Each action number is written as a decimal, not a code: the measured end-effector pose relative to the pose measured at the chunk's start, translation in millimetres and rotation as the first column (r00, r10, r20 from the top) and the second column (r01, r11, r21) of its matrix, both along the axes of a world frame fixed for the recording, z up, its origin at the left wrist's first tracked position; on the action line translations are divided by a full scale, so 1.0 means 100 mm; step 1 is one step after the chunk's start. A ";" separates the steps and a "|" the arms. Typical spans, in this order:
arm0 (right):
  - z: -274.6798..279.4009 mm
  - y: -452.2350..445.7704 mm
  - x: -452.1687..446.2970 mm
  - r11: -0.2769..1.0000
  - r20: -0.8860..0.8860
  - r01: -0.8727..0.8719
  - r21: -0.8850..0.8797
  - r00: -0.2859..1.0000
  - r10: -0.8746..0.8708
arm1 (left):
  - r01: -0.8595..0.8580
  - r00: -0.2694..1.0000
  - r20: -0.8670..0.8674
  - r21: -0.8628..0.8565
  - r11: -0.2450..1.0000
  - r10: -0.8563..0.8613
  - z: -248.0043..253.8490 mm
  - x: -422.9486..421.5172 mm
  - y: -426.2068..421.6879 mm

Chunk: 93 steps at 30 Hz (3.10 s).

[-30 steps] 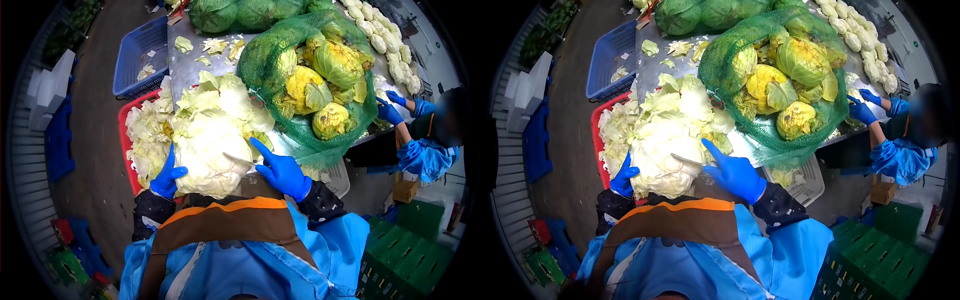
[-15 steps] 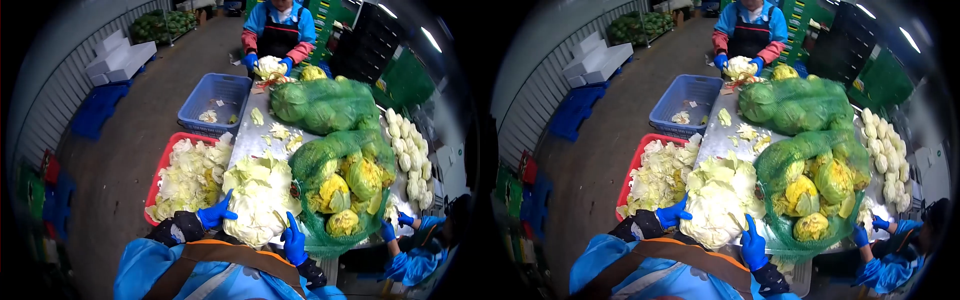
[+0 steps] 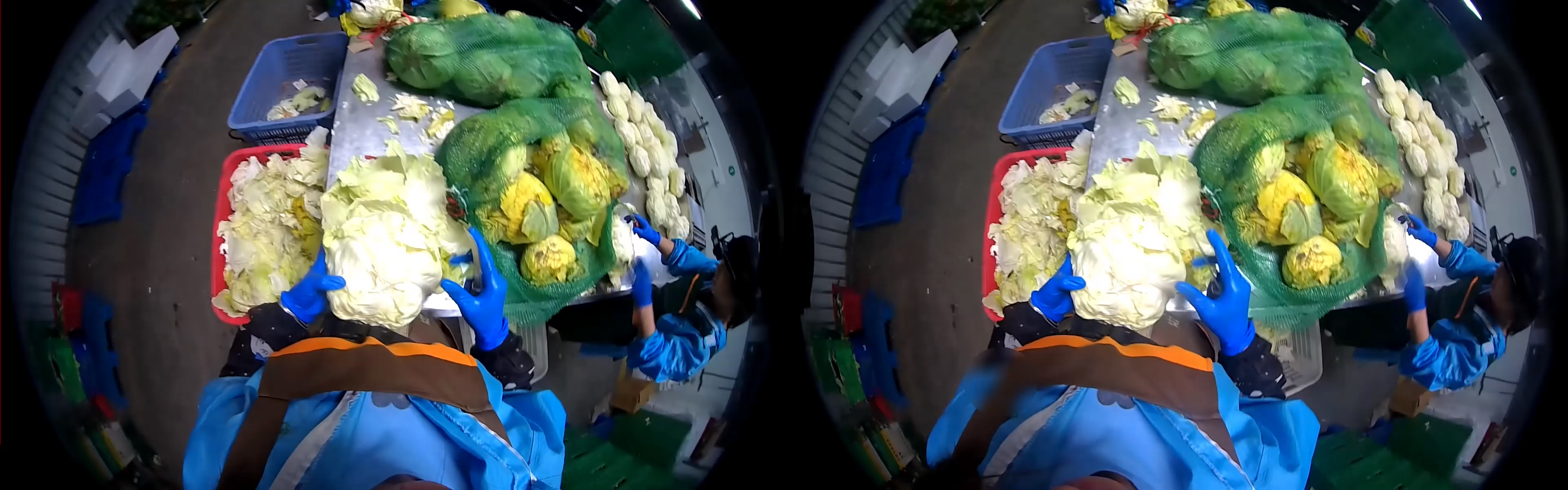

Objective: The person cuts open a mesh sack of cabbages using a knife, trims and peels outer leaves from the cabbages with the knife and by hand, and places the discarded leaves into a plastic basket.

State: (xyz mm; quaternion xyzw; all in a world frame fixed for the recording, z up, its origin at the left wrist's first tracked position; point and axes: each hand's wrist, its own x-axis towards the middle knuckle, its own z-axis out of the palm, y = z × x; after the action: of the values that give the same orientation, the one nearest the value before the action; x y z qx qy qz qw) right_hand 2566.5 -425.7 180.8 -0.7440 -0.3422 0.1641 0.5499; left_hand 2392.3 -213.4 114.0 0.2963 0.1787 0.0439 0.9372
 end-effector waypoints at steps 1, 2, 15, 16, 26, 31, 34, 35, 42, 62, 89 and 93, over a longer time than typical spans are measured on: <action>0.12 0.07 0.01 1.000 0.069 -0.011 -0.024 0.998 0.013 | 0.026 0.999 -0.024 0.015 1.000 -0.025 0.03 0.00 -0.01; 0.15 0.19 0.05 0.997 0.325 -0.032 -0.064 0.944 0.051 | 0.053 0.998 -0.043 0.036 0.998 -0.052 0.10 0.01 -0.01; -0.47 0.41 0.46 0.950 -0.291 0.293 -0.103 0.905 -0.311 | 0.088 0.978 0.173 0.169 0.982 -0.117 0.06 0.12 0.02; -0.55 0.40 0.59 0.936 -0.337 0.327 -0.129 0.873 -0.352 | 0.082 0.973 0.200 0.154 0.985 -0.112 0.04 0.10 0.03; -0.44 0.07 0.41 0.952 -0.157 0.306 0.024 0.941 -0.299 | 0.123 0.992 0.046 -0.079 0.989 -0.119 -0.35 -0.28 0.13; -0.64 -0.26 0.22 0.984 -0.705 -0.178 0.015 0.696 0.136 | 0.065 0.968 0.236 0.110 0.992 -0.089 0.21 -0.07 0.02; -0.51 -0.07 -0.11 0.975 -0.792 -0.040 0.217 0.577 0.200 | 0.046 0.936 0.202 0.741 0.670 -0.288 0.43 0.10 0.33; -0.52 -0.07 -0.08 0.968 -0.791 -0.047 0.248 0.567 0.230 | 0.078 0.939 0.094 0.879 0.470 -0.331 0.72 0.10 0.41; -0.68 -0.11 -0.06 0.980 -0.793 -0.084 0.182 0.577 0.197 | 0.060 0.995 -0.080 0.953 -0.297 -0.057 1.29 0.40 0.18; -0.30 0.05 -0.13 0.965 -0.725 -0.092 0.247 0.643 0.247 | 0.220 0.972 -0.236 0.901 -0.375 0.003 -0.58 0.76 0.76; 0.34 0.49 0.46 0.964 -0.402 -0.112 0.240 0.893 0.204 | -0.313 0.937 0.221 0.177 0.933 0.272 0.03 0.19 0.40; 0.24 0.84 0.46 0.845 -0.128 -0.392 0.364 0.878 0.462 | -0.146 0.969 0.199 -0.020 0.989 0.148 0.18 0.18 0.49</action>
State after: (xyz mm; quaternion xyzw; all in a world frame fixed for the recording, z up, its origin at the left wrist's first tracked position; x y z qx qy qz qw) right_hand 2612.8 -341.9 204.5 -0.5251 -0.4620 0.3015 0.6480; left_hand 2410.0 -163.9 132.2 0.2738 0.1053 0.1422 0.9454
